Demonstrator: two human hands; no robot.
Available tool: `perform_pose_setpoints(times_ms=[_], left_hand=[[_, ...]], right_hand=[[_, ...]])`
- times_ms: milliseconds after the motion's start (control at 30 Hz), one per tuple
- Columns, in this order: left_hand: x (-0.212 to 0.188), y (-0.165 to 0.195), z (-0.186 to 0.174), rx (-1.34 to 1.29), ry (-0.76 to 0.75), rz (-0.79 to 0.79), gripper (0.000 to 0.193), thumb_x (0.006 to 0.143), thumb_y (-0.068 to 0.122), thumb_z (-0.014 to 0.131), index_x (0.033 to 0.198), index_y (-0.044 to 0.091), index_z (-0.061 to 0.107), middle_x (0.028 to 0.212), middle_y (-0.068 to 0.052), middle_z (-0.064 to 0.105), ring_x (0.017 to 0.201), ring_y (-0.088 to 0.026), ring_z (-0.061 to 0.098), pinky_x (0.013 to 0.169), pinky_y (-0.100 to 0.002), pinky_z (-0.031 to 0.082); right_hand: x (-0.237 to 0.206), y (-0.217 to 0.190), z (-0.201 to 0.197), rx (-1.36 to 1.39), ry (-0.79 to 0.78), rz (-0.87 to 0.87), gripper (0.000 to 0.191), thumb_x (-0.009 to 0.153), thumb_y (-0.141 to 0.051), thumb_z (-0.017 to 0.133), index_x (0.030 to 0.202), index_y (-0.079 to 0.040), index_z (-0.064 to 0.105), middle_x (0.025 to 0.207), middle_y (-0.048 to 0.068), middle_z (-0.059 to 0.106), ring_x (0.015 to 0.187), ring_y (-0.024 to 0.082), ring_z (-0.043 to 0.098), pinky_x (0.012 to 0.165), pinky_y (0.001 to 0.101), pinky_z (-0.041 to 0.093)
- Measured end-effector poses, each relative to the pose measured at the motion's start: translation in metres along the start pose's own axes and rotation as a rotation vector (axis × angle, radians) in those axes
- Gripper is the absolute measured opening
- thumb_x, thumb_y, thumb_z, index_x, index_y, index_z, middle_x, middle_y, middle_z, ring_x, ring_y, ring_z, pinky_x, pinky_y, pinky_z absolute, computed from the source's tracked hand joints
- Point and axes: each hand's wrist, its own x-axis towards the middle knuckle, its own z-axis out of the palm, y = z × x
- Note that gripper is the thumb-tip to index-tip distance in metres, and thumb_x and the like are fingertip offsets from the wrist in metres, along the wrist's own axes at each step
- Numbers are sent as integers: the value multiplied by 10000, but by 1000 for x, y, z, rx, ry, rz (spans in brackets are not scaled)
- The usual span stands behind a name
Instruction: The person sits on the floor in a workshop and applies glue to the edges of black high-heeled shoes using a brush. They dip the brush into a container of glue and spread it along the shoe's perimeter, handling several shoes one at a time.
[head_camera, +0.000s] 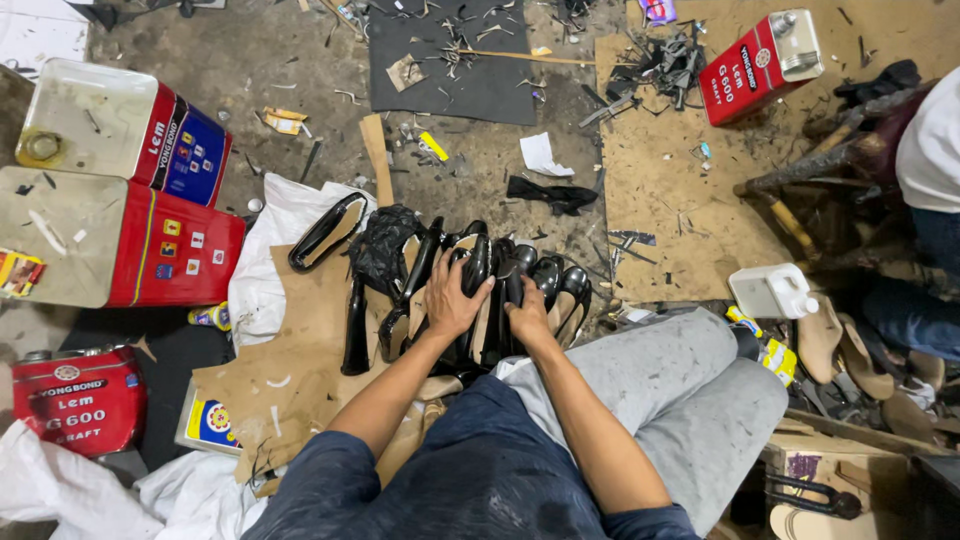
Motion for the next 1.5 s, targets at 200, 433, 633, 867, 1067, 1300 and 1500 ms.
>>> perform_pose_setpoints(times_ms=[200,433,633,867,1067,1300,1500], left_hand=[[0,1,2,-5,-16,-9,706,866,575,704,1348,71,592,1525,-201,442,1405,-394,418,1107,-529,360],[1,2,1,23,-42,-44,702,862,573,703,1338,68,592,1523,-203,439,1416,-390,410,1096,-541,361],[3,1,3,18,-28,-38,691,858,571,705,1331,77,604,1531,-199,440,1424,-388,408,1108,-544,370],[3,1,4,29,-63,-59,699,860,567,708,1333,64,597,1545,-203,420,1430,-389,390,1115,-539,348],[4,2,2,38,-64,-57,706,862,562,710,1345,61,587,1552,-208,415,1432,-390,387,1126,-533,338],[-1,10,6,39,-7,-41,700,859,455,733,1398,55,533,1539,-252,419,1407,-418,404,1139,-530,313],[-3,16,8,20,19,-80,678,833,398,742,1384,68,524,1532,-241,436,1413,-408,411,1142,-524,318]], right_hand=[[9,9,4,199,-20,341,649,798,14,584,1436,-58,486,1279,265,643,1161,403,658,971,460,533],[22,9,11,-322,-13,292,725,818,-93,678,1469,-26,367,1438,285,465,1326,461,482,1108,467,413],[26,10,5,-385,-185,245,618,868,-129,638,1452,-53,450,1353,276,570,1274,432,560,1065,470,456],[25,15,7,192,-109,323,638,824,26,557,1454,-39,476,1200,209,714,1082,315,708,907,369,551],[19,4,2,235,-63,322,769,764,86,594,1495,-84,430,1166,176,709,1068,289,703,869,355,558],[20,-3,-8,332,79,387,801,754,-15,691,1489,-168,411,1137,164,702,986,278,684,830,381,538],[33,3,-14,48,267,165,287,905,-332,746,1048,-84,738,966,152,743,916,274,688,830,383,523]])
